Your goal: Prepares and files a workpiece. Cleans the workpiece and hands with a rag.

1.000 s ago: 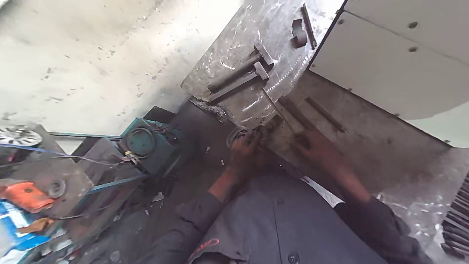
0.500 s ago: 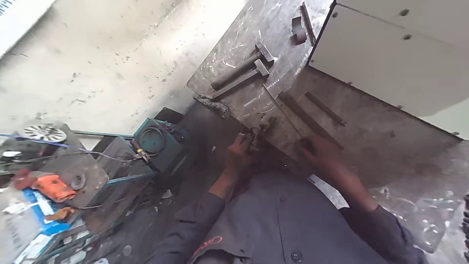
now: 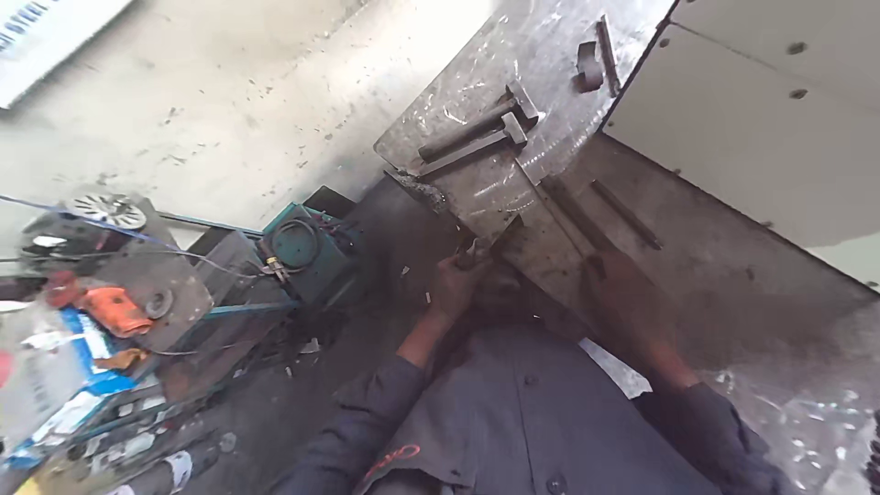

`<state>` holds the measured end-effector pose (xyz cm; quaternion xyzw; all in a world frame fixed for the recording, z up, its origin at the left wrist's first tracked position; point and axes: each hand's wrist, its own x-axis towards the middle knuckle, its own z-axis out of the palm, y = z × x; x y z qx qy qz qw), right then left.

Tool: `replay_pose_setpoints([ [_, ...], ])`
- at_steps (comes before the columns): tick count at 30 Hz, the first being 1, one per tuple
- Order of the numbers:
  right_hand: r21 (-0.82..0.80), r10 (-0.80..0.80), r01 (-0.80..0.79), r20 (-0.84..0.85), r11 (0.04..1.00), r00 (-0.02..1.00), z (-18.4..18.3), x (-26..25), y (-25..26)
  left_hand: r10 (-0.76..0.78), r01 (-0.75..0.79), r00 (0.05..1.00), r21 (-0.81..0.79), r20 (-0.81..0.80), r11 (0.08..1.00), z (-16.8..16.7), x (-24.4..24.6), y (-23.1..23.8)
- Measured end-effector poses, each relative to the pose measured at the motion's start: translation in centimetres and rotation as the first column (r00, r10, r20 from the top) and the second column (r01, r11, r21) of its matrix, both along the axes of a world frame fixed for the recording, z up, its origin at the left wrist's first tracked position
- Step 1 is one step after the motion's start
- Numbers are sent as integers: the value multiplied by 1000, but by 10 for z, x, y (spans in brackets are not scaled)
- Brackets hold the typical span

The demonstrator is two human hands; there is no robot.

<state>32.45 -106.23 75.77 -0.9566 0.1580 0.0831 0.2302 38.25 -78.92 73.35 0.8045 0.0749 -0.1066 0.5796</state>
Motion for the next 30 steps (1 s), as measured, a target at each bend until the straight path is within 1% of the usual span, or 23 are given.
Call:
replay_pose_setpoints([
  [1,3,-19,19,-3,1000,1000,3,2,0,75,-91,991,-151,-108,984,4,1,1],
  [3,-8,-44,44,23,999,999,10,6,2,173,-247,955,-322,-241,914,8,-1,8],
  [5,-32,0,3,99,999,995,14,8,6,223,-341,925,-414,-307,844,13,-8,25],
  [6,-21,37,-35,107,999,994,16,8,10,235,-361,921,-456,-310,813,13,-13,35],
  [7,33,79,-82,74,996,994,18,7,14,252,-374,921,-487,-298,789,13,-19,47],
  [9,235,204,-184,-62,954,977,13,9,28,317,-408,911,-471,-263,782,11,-30,74],
  [11,448,329,-235,-142,863,934,3,21,45,390,-452,891,-371,-232,811,5,-44,105],
  [12,484,327,-220,-149,847,933,4,34,52,427,-483,874,-317,-234,816,-2,-53,123],
  [13,472,265,-177,-125,864,956,8,49,58,472,-526,847,-263,-244,809,-10,-64,141],
  [15,346,78,-83,31,935,997,18,70,64,548,-603,787,-165,-283,781,-27,-96,179],
  [17,148,-11,-21,210,989,978,29,79,67,605,-665,728,-118,-321,738,-38,-133,219],
  [18,69,-44,27,251,997,967,33,74,71,635,-694,699,-98,-330,713,-42,-152,239],
  [19,17,-75,73,257,997,964,33,64,76,660,-718,672,-80,-336,691,-44,-172,258],
  [21,-47,-83,99,259,994,962,18,45,88,712,-776,610,-77,-347,626,-52,-212,294],
  [22,-77,-48,73,281,994,958,0,42,93,729,-796,585,-78,-355,600,-57,-230,314],
  [23,-106,-12,44,289,993,957,-18,47,98,725,-794,586,-76,-361,604,-61,-245,334],
  [25,-154,71,-29,278,988,958,-36,80,118,714,-776,604,-57,-355,628,-73,-263,369],
  [26,-184,144,-92,294,979,945,-43,96,131,708,-768,609,-40,-357,640,-78,-272,384],
  [27,-222,227,-167,278,961,933,-51,102,143,706,-762,607,-15,-366,647,-81,-284,398],
  [28,-271,298,-219,299,937,906,-60,106,158,715,-760,598,28,-363,649,-81,-291,414],
  [29,-324,352,-240,351,915,868,-55,103,181,721,-745,599,87,-348,661,-77,-289,431],
  [30,-398,413,-272,329,876,849,-27,88,216,719,-717,608,156,-335,679,-70,-288,443],
])
